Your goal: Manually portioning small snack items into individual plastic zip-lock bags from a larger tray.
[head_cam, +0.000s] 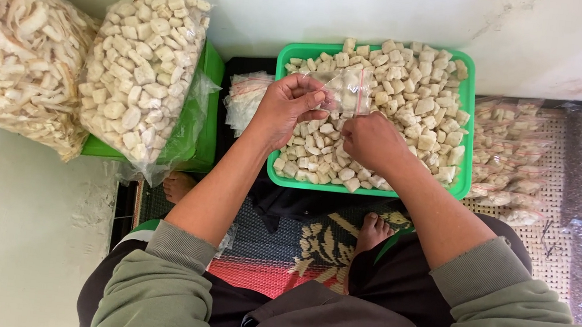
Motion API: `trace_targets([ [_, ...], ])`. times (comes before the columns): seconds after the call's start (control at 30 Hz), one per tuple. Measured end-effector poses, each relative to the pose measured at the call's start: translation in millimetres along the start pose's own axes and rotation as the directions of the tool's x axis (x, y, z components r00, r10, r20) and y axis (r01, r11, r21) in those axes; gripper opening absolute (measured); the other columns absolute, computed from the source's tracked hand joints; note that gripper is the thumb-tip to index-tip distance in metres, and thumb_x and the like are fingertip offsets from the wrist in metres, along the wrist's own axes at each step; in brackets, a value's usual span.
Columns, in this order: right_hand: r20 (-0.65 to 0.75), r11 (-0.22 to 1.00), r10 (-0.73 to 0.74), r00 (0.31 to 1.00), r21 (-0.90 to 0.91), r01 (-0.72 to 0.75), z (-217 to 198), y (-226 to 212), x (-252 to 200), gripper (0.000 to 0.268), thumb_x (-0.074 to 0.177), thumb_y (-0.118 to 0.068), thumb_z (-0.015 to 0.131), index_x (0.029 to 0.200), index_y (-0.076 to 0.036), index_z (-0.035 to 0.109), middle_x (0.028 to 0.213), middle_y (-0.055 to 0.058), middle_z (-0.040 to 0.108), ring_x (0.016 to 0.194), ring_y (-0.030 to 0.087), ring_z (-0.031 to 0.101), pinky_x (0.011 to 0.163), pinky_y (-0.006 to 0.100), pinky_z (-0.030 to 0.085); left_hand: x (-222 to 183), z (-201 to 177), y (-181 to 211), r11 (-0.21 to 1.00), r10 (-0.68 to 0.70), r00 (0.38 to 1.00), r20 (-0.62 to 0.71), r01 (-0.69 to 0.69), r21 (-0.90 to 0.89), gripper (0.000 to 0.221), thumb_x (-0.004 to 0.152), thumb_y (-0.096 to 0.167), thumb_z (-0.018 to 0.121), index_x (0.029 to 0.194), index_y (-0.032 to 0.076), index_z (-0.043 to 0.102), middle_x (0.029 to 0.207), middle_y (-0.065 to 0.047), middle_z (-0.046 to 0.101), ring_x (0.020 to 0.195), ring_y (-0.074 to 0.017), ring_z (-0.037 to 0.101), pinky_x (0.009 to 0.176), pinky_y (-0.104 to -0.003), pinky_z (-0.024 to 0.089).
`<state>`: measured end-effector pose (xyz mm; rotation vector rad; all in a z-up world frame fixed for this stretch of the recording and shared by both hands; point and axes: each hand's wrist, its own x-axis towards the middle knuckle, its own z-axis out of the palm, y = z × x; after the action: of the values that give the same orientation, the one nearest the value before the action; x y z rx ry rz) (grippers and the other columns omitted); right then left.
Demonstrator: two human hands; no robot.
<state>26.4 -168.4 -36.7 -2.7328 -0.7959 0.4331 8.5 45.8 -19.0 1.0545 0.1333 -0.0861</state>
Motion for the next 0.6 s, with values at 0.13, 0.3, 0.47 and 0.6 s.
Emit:
trace_targets([
  [0.13,0.000,1.000,0.013,1.000,0.003,-0.013,-2.1,1.2,0.4,0.015,0.087,-0.021,0.064,0.089,-0.015,0.078,0.081,0.018,0.074,0.089,0.044,0.070,0.078,0.053,0.061,-0.4,0.1,0.6,1.000,0.005,1.000,-0.004,-0.005,0.002,0.019,0.086,0.003,0.081,0.101,0.002,0.069,0.095,-0.017,0.077,0.082,-0.0239,0.078,0.069,-0.035,0.071],
  [0.3,0.017,0.944,0.199,0.980,0.265,-0.196,-32.5,5.2,-7.8,0.028,0.086,-0.028,0.068,0.110,-0.020,0.079,0.093,0.010,0.078,0.093,0.039,0.073,0.085,0.055,0.058,2.4,-3.5,3.4,1.000,0.012,1.000,-0.017,-0.012,-0.015,0.019,0.086,0.004,0.082,0.101,0.003,0.070,0.096,-0.018,0.077,0.083,-0.0264,0.078,0.069,-0.036,0.071],
  [0.47,0.011,0.630,0.380,0.925,0.729,-0.268,-72.7,0.7,-37.3,0.028,0.086,-0.016,0.069,0.113,-0.014,0.076,0.087,0.007,0.073,0.076,0.023,0.075,0.077,0.040,0.063,3.4,-1.2,10.6,0.999,0.010,1.000,-0.026,-0.011,-0.041,0.019,0.087,0.003,0.081,0.102,0.003,0.069,0.097,-0.018,0.077,0.084,-0.0288,0.078,0.069,-0.036,0.071],
  [0.6,-0.040,0.289,0.410,0.911,0.953,-0.088,-77.7,10.9,-46.5,0.023,0.092,-0.004,0.068,0.113,0.001,0.074,0.091,0.018,0.066,0.077,0.029,0.076,0.070,0.040,0.068,4.0,3.7,7.0,0.999,0.002,1.000,-0.025,-0.003,-0.044,0.018,0.087,0.003,0.080,0.101,0.002,0.069,0.096,-0.018,0.077,0.084,-0.0299,0.079,0.070,-0.037,0.071],
])
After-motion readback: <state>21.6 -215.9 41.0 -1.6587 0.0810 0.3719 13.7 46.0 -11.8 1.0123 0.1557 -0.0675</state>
